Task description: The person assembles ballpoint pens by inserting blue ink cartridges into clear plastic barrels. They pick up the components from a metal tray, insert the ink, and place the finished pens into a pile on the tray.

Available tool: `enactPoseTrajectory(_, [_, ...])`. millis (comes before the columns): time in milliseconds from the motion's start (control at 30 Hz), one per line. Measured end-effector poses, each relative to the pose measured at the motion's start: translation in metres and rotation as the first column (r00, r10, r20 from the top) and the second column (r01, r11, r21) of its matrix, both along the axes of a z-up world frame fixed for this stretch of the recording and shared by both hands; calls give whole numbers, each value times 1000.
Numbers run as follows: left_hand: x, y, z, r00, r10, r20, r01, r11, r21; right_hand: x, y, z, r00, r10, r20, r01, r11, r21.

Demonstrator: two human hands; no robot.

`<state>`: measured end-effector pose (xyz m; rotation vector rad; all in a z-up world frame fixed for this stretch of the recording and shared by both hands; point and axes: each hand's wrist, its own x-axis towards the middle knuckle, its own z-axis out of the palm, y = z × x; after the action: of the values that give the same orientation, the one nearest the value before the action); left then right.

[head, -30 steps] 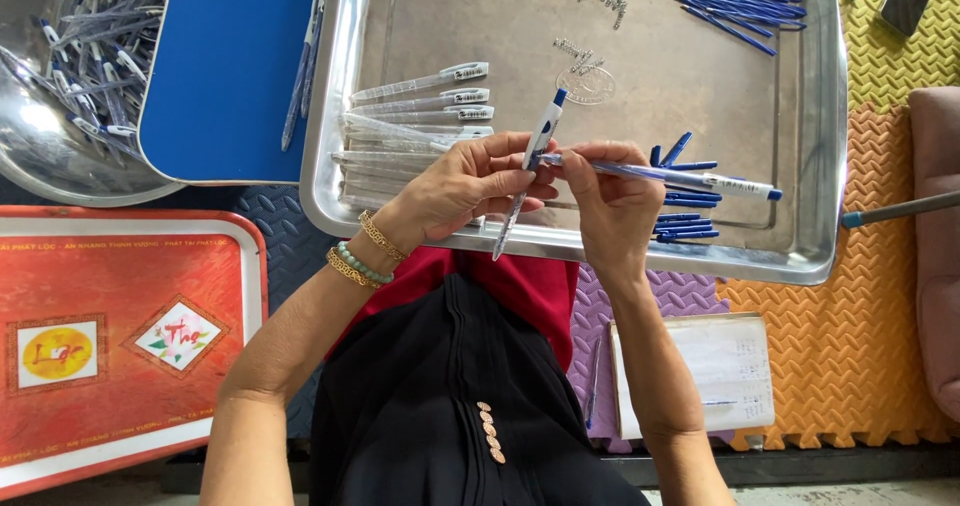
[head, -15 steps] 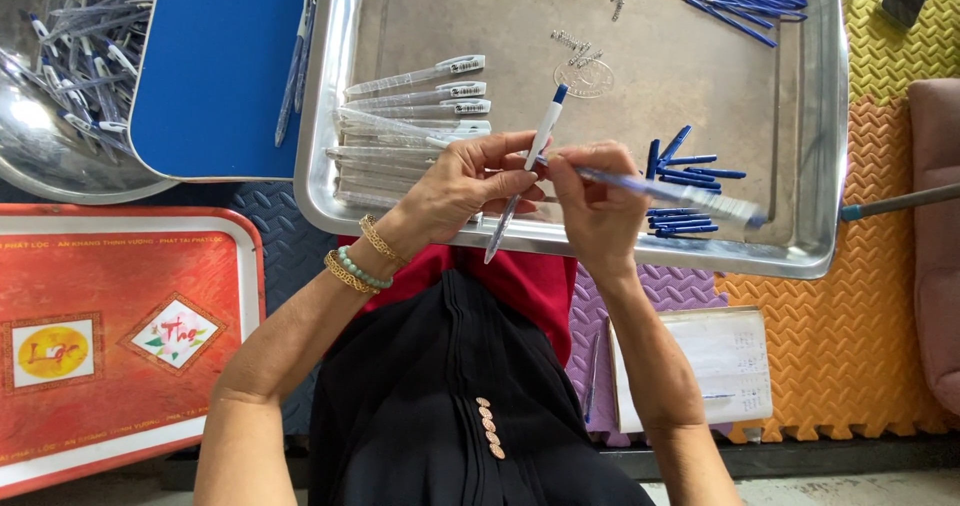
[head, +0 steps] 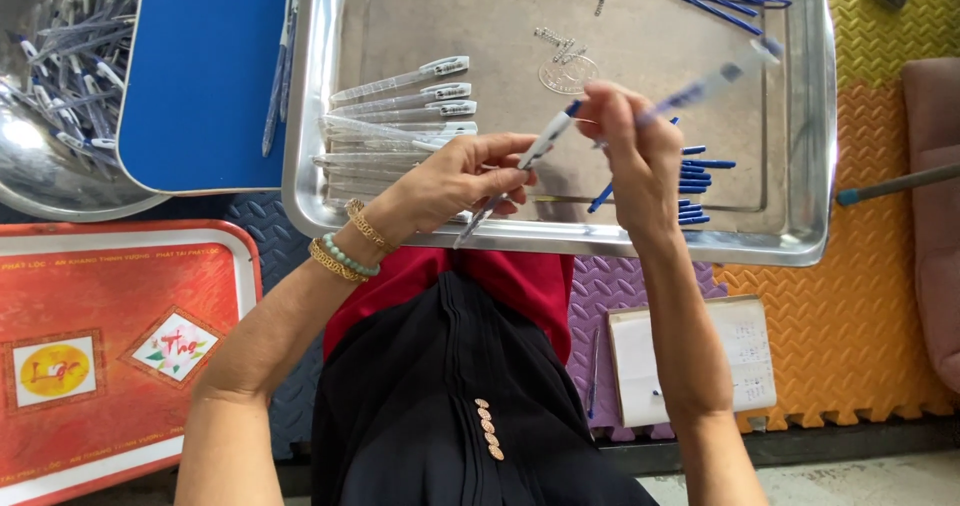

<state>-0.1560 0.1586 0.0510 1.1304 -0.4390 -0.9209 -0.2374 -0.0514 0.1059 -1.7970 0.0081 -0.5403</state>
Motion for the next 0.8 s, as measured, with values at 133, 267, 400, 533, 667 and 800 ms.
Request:
enactPoseTrajectory(133, [3,-9,12,996,-88,32,87,996,24,23,-28,-39,993,88,-79,-80,992,102])
enactPoseTrajectory(267, [7,-4,19,993,-115,39,113,992,50,35,-58,-45,992,-30,-124,43,993,108])
enactPoseTrajectory(400, [15,2,31,972,-227,55,209,950,232,46,-94,-35,971,-132,-198,173,963,206])
enactPoseTrajectory(533, [24,-1,40,973,-215,-89,230,947,224,31,-121,-31,951,-201,-234,230,967,107])
enactPoseTrajectory(667, [34,-7,47,971,-228,67,187,907,378,-20,-138,-14,911,-222,-348,130,955,-268])
enactPoseTrajectory(800, [36,-16,69,957,-257,133,161,854,495,-54,-149,-21,815,-315,-486,0,839,-544])
